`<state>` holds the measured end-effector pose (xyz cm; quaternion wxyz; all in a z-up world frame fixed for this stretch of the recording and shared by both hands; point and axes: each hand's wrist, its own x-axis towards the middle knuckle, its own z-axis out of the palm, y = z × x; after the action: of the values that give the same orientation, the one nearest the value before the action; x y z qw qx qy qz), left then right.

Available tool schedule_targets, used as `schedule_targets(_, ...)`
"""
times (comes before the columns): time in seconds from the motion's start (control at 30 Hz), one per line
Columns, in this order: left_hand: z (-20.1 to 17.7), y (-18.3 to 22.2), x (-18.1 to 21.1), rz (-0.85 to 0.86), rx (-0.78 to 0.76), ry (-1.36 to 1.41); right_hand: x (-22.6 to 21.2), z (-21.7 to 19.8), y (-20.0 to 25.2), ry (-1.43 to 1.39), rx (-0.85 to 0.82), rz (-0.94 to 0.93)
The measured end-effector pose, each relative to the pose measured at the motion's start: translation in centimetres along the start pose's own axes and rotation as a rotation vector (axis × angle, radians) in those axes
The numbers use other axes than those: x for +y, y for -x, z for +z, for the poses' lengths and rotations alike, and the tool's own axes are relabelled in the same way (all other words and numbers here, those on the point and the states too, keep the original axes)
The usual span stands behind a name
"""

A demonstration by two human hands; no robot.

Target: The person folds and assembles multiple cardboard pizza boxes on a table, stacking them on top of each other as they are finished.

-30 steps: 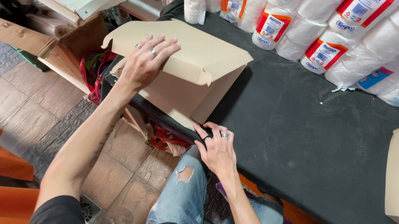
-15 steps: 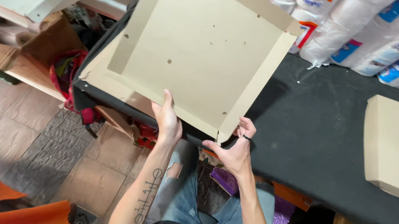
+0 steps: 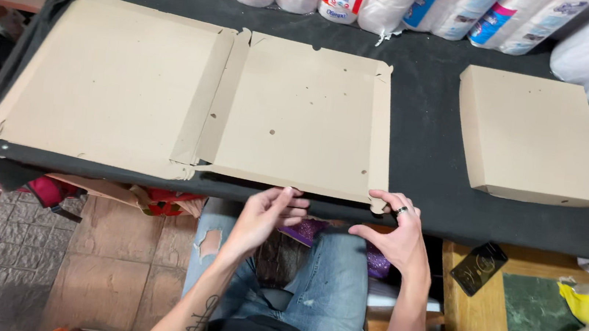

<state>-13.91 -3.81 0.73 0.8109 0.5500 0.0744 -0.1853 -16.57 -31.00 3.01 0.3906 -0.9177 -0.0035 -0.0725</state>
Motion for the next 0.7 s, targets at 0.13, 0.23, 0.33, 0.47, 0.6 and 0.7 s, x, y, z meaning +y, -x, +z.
schedule_targets(0.13,-1.5,0.3,1.3,0.319,0.186,-0.652,0.7,-0.7,0.0,-0.053,0.014,-0.008)
schedule_targets(0.23,-3.2,-1.0,0.8,0.881,0.393,-1.27,1.0,-0.6,-0.8,-0.052,0.1,-0.022)
schedule_targets(0.33,-4.0,-2.4,0.9,1.197,0.466,-1.513,0.3,-0.5,-1.4,-0.045,0.182,-0.064)
schedule_targets(0.47,-3.8,-3.3,2.0,1.194,0.464,-1.46,-0.7,0.0,-2.0,-0.058,0.236,-0.109)
schedule_targets(0.6,-3.2,-3.4,2.8,1.157,0.427,-1.547,-1.0,0.7,-2.7,-0.036,0.241,-0.123)
schedule_targets(0.7,-3.1,-3.5,2.9,1.132,0.384,-1.564,-1.0,1.3,-3.4,-0.043,0.275,-0.162)
